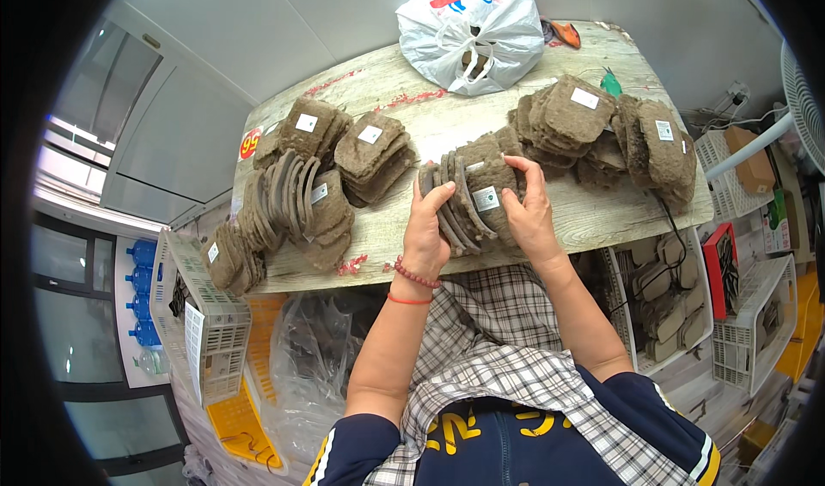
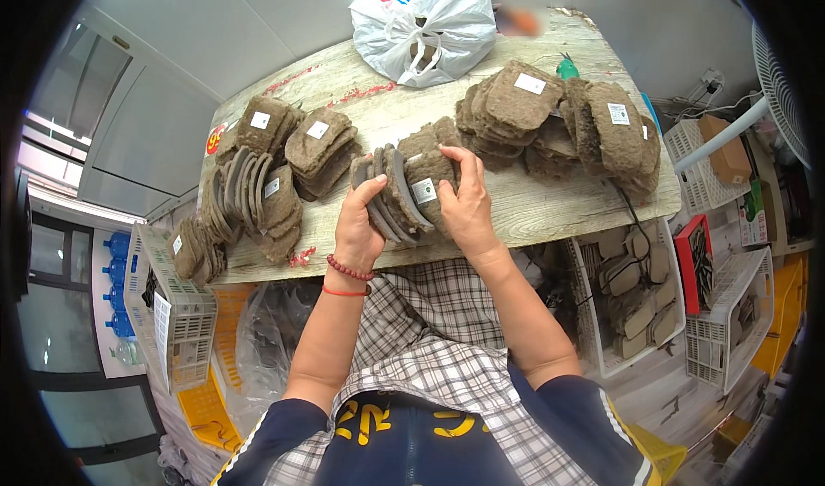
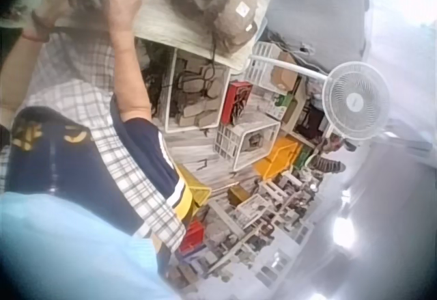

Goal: The person applies small white labels to the tops of brown fuzzy slippers arranged on a table. They pick up each slipper, place a label, and set it back down, repeating the process across multiple units. The person also handles a plastic bag and a sheet of labels during the task.

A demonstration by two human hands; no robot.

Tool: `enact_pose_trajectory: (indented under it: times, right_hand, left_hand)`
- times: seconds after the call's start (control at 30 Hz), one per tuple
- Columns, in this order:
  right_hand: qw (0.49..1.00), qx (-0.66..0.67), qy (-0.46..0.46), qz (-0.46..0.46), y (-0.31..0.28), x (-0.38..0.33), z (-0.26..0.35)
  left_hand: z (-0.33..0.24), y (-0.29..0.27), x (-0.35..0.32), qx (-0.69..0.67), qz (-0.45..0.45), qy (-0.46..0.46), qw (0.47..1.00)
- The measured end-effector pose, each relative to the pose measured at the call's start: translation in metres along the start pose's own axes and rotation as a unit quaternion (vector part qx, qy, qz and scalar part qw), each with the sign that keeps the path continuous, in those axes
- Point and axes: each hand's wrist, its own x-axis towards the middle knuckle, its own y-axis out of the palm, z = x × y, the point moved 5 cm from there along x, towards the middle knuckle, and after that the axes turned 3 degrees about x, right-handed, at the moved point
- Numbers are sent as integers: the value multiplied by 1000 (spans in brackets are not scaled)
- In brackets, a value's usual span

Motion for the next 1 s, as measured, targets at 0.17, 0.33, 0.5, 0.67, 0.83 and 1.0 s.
enact_pose_trajectory:
  times: [0.17,0.33,0.5,0.67,0.83,1.0]
  right_hand:
    - [998,-40,-13,39,1,-1,-13]
    - [998,-8,37,42,1,-1,-23]
    - [992,-74,72,73,0,-1,-12]
    - [970,-200,96,102,4,-2,9]
    - [968,-222,83,82,6,-1,8]
    - [977,-189,77,65,4,-2,-3]
  left_hand:
    - [9,-19,6,42,-29,-4,999]
    - [5,-7,0,-1,-59,17,998]
    - [4,-3,1,26,-29,17,999]
    - [12,-6,6,50,2,32,998]
    - [6,6,-1,52,46,45,997]
    - [3,-1,-6,19,41,4,999]
